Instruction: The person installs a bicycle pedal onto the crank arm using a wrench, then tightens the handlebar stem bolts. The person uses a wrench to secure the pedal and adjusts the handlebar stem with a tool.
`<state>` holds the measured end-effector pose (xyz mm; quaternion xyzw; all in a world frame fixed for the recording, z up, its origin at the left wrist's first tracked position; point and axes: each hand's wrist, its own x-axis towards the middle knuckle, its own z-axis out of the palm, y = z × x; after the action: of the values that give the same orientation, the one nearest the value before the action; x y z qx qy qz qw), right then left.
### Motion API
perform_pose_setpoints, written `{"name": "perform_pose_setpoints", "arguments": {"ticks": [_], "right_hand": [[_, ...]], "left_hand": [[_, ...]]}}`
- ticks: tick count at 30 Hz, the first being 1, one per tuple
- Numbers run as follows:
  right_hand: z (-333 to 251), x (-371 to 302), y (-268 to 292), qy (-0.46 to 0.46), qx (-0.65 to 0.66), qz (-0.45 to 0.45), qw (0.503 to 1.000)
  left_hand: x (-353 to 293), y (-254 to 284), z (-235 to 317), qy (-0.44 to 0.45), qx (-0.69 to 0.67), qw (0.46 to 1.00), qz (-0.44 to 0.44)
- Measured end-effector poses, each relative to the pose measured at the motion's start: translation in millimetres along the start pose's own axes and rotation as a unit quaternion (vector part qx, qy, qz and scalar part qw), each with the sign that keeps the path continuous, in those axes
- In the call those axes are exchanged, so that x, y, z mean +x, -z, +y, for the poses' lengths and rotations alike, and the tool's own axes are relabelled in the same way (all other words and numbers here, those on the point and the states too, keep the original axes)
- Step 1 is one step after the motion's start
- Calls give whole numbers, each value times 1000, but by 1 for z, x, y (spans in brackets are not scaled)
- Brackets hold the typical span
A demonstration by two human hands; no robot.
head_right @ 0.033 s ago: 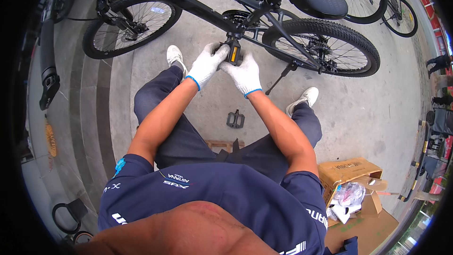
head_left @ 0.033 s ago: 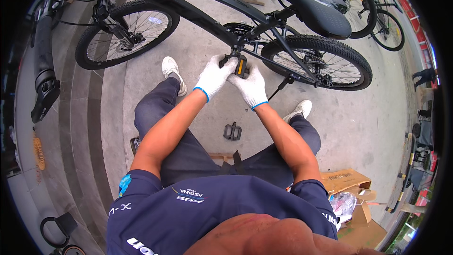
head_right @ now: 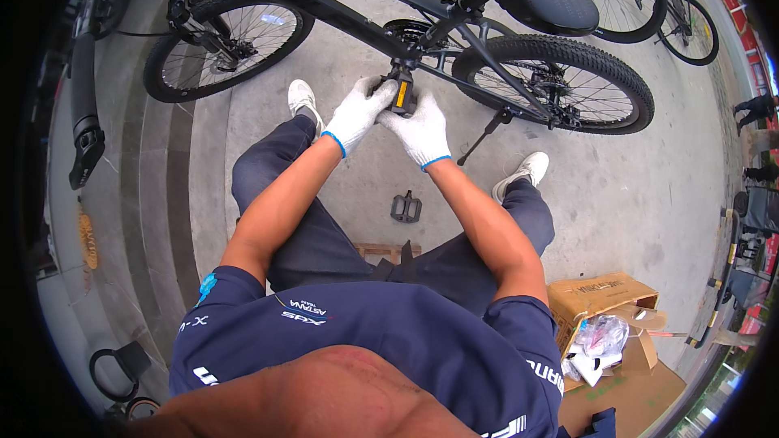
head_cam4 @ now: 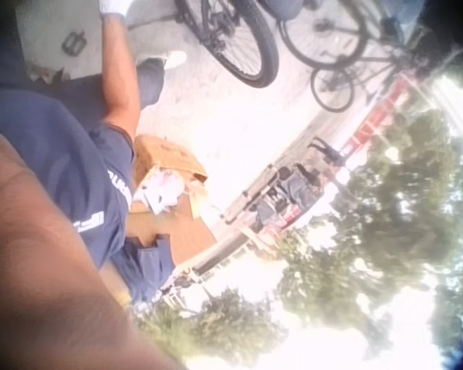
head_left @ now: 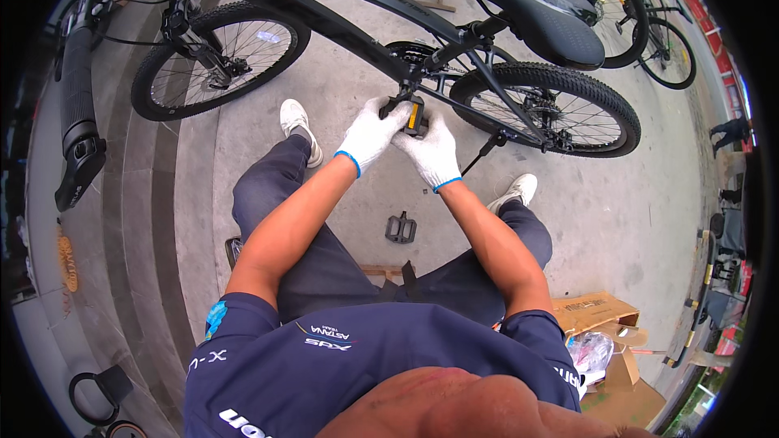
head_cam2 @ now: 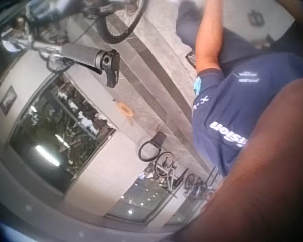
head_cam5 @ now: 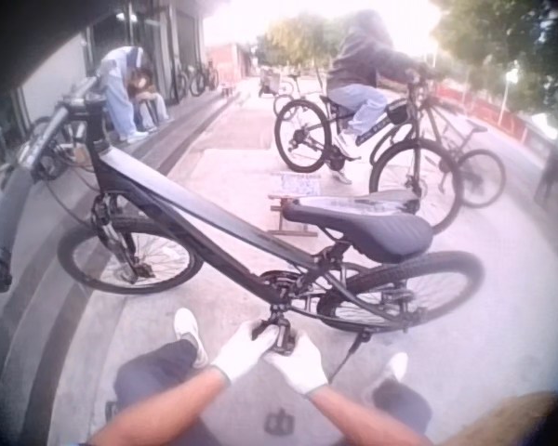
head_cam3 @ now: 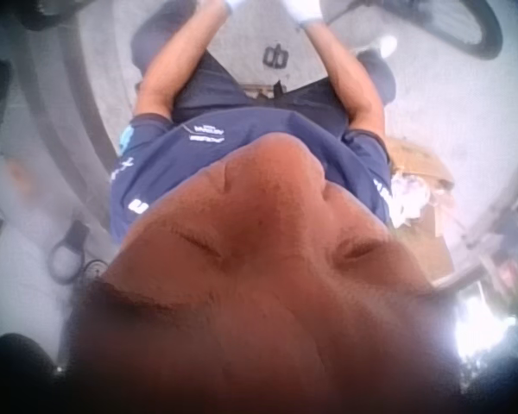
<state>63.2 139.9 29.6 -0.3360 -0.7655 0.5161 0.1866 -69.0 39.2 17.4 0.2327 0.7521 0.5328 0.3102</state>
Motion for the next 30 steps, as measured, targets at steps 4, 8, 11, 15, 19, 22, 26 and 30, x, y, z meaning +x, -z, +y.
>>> {"name": "perform_pose_setpoints", "arguments": {"ticks": [4,8,11,15,19,22,26,30], "right_hand": [[-2,-4,3,61,-72,-25,995],[11,5,9,139,-76,-47,986],[26,17,8,67,69,-39,995],[36,21,8,-44,-23,54,997],[26,19,17,-207,225,-84,948],[15,16,18,-128,164,-56,977],[16,12,14,-15,186,-81,979],[28,19,11,-2,66,-14,998]], "left_hand": [[0,-8,0,12,5,1000,-11],[-4,-6,6,-5,53,998,15],[0,0,-1,46,-137,989,-45],[13,-6,-23,70,-304,949,-48],[14,-7,-26,91,-240,966,33],[6,-1,-11,-26,126,982,139],[-6,0,10,-14,43,999,2],[-8,-7,5,-9,-14,1000,-17]]}}
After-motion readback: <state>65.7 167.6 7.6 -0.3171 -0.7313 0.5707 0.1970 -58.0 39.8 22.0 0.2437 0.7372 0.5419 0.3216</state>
